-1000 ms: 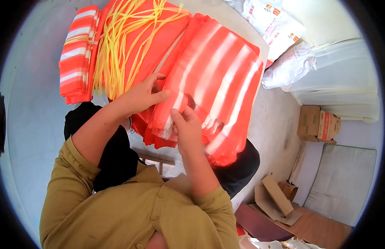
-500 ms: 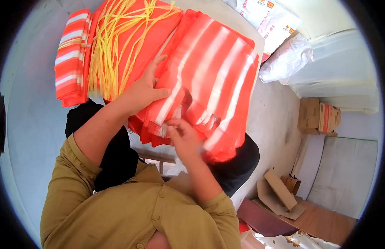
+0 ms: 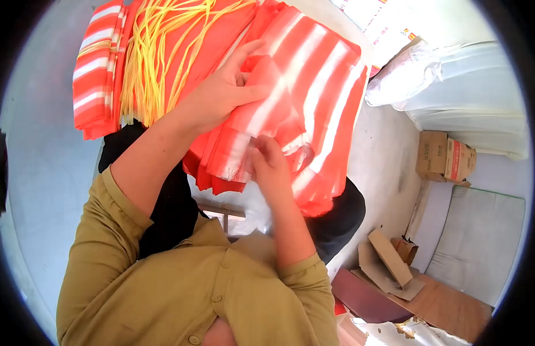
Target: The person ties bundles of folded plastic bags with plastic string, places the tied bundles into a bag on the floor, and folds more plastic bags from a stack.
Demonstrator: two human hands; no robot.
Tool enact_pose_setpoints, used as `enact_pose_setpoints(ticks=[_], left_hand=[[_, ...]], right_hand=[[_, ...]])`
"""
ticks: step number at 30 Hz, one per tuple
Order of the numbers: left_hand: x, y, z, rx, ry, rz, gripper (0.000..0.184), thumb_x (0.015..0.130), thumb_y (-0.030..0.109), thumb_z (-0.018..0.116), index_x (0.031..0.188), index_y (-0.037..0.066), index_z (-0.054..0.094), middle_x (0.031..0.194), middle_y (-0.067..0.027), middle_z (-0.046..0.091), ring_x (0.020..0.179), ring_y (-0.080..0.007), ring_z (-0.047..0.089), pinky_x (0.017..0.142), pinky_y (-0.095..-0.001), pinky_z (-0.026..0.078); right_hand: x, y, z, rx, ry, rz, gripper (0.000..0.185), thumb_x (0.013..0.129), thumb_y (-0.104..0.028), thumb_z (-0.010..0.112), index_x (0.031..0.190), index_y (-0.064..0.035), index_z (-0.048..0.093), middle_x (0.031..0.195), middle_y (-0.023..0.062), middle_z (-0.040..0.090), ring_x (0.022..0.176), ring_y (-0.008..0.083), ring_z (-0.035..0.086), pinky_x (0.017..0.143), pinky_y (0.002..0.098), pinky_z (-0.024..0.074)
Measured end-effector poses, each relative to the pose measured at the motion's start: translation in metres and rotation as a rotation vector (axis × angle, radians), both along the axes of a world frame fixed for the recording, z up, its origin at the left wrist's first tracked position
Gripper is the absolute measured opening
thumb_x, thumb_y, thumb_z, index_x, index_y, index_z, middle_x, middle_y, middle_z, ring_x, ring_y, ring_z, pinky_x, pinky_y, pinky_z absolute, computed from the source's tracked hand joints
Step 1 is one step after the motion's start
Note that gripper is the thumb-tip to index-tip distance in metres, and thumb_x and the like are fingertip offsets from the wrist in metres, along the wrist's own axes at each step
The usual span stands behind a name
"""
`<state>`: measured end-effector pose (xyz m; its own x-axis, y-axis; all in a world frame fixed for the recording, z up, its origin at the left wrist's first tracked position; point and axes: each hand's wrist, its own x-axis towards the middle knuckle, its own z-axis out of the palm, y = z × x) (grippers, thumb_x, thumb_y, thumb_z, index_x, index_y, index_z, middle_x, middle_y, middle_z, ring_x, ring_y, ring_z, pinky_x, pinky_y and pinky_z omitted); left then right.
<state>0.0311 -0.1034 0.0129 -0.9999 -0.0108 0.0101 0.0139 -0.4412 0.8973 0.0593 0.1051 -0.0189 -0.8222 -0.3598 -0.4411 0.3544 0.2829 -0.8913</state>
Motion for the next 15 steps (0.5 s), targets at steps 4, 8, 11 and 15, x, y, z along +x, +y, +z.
enact_pose_setpoints(ticks=[4, 8, 11, 15], left_hand=[[-0.004, 0.005, -0.001, 0.047, 0.037, 0.006, 0.082, 0.096, 0.011, 0.074, 0.165, 0.017, 0.03, 0.116, -0.0095, 0.066, 0.101, -0.0128, 0.064, 0.087, -0.0285, 0.053], [-0.004, 0.006, 0.0, 0.008, 0.034, 0.011, 0.08, 0.096, 0.012, 0.074, 0.164, 0.017, 0.033, 0.121, -0.01, 0.064, 0.106, -0.0133, 0.062, 0.09, -0.0299, 0.054], [-0.002, 0.003, -0.001, -0.029, 0.008, -0.001, 0.078, 0.095, 0.012, 0.074, 0.163, 0.017, 0.035, 0.124, -0.0101, 0.063, 0.109, -0.014, 0.061, 0.093, -0.031, 0.054], [0.004, 0.004, 0.0, 0.035, -0.003, -0.012, 0.077, 0.095, 0.012, 0.074, 0.162, 0.017, 0.036, 0.126, -0.0105, 0.062, 0.109, -0.0147, 0.061, 0.094, -0.0313, 0.054]], right_hand=[[0.001, -0.008, 0.01, -0.083, -0.03, -0.044, 0.018, 0.105, -0.014, 0.058, 0.12, -0.0037, 0.058, 0.094, 0.0004, 0.062, 0.065, 0.0059, 0.049, 0.054, 0.0224, 0.0385], [-0.003, -0.007, -0.003, -0.061, -0.081, -0.066, 0.039, 0.106, -0.008, 0.055, 0.144, -0.0016, 0.056, 0.087, -0.0012, 0.059, 0.062, 0.0056, 0.046, 0.053, 0.022, 0.0369], [-0.002, -0.009, -0.007, -0.1, -0.098, 0.001, 0.033, 0.105, -0.011, 0.06, 0.137, -0.0017, 0.062, 0.084, -0.0027, 0.059, 0.063, 0.0049, 0.046, 0.055, 0.0217, 0.0366], [0.009, -0.01, -0.013, -0.038, -0.089, 0.072, 0.031, 0.102, -0.013, 0.067, 0.131, -0.0023, 0.07, 0.081, -0.0043, 0.059, 0.065, 0.0037, 0.049, 0.057, 0.0218, 0.0392]])
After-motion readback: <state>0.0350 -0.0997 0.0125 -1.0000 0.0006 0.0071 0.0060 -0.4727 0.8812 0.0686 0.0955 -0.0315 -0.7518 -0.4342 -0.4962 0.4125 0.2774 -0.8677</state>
